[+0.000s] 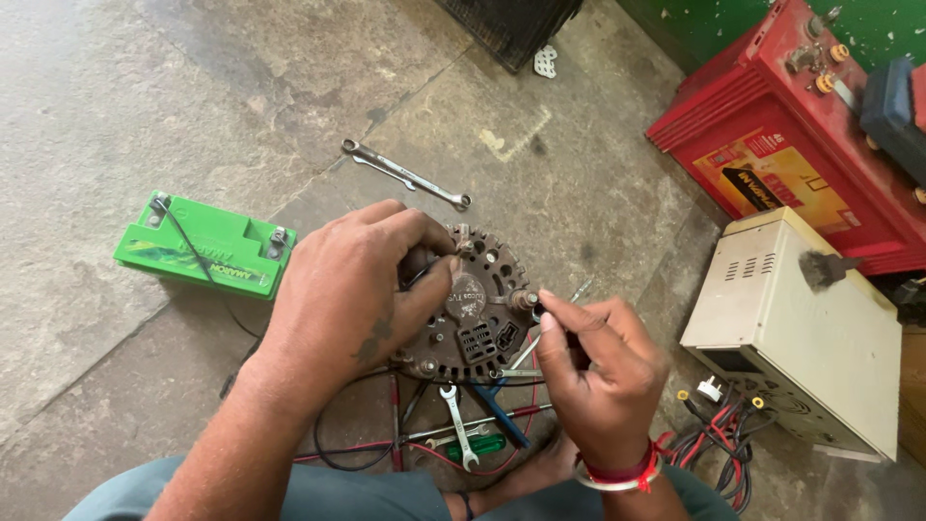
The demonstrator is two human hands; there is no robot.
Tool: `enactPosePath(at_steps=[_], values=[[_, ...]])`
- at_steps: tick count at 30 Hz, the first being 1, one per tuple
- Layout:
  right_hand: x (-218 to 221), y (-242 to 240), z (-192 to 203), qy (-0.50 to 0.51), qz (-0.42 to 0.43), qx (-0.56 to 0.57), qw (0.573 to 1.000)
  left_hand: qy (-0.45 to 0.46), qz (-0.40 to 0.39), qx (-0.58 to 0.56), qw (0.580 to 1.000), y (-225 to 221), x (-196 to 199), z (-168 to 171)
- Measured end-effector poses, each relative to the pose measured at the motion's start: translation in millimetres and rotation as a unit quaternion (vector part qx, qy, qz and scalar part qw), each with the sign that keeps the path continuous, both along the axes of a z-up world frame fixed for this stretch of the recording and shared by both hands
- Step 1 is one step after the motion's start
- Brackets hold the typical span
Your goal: The person connects wires to terminals on an alternator and uses a small wrench to tighten nuts on the terminal posts.
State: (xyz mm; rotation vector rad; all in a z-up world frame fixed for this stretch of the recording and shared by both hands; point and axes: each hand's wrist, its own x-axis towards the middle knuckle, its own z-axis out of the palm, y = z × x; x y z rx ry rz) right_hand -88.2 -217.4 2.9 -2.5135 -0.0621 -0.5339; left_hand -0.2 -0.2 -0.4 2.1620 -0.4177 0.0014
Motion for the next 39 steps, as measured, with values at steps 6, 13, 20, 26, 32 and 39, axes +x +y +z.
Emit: enactPosePath(at_steps=[6, 13, 20, 26, 32, 39], values=[[-2, 1, 8, 0.030, 0.008, 0.014, 0.999, -0.008, -0.014, 0.000, 1.000, -1, 0, 0], [0, -8, 8, 0.054, 0.009, 0.057, 0.997, 0.014, -0.029, -0.069, 0.997, 10, -3, 18], [-20, -44, 29, 0.221, 0.087, 0.346, 0.908, -0.002, -0.072, -0.137, 0.988, 6, -34, 38], [-35, -48, 25, 0.164, 0.103, 0.545, 0.816, -0.004, -0.192, -0.189, 0.963, -16, -48, 40], [-34, -39, 11, 0.043, 0.095, 0.479, 0.872, 0.154, -0.257, -0.210, 0.931, -15, -42, 53], [-29, -29, 9, 0.040, 0.084, 0.460, 0.883, 0.319, -0.190, -0.163, 0.914, -13, -34, 58]])
